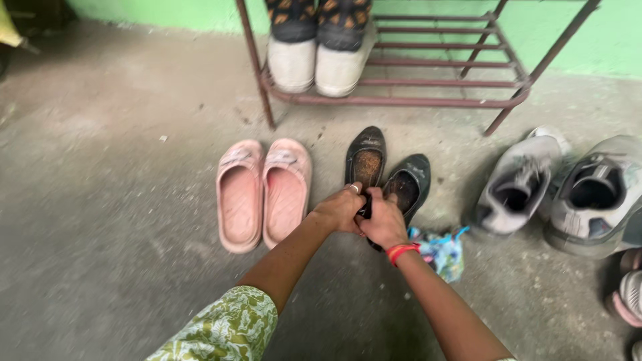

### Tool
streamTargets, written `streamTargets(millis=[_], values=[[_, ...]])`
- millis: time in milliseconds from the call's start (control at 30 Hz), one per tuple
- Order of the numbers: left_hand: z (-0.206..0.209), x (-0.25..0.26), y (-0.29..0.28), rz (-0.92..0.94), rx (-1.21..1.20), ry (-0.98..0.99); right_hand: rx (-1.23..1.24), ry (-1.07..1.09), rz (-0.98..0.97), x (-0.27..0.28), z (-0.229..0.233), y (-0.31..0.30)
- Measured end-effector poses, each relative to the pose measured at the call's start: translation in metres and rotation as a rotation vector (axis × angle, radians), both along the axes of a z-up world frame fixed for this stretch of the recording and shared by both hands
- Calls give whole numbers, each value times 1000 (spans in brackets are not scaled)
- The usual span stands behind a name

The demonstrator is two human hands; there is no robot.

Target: The person wipes a pair of black shoes with a cloth, cleaning the exterior surfaces. They handle each shoe individually, turning them to wipe different sides, and place them back on the floor.

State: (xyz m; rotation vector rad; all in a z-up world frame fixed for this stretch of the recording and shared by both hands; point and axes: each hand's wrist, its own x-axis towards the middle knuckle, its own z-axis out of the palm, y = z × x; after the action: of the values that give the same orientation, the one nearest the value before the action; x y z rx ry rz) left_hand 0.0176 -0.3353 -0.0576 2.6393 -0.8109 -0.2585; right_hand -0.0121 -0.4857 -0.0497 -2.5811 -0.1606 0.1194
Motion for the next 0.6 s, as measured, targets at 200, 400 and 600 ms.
streamTargets(millis=[200,400,600], values=[[-39,-44,-1,20,-237,-144,-49,-80,-45,-43,4,6],[-61,-62,0,2,-249,-131,-164,27,5,-67,11,6],[-72,-82,3,-87,-193,-77,195,108,143,-66,-5,-41]])
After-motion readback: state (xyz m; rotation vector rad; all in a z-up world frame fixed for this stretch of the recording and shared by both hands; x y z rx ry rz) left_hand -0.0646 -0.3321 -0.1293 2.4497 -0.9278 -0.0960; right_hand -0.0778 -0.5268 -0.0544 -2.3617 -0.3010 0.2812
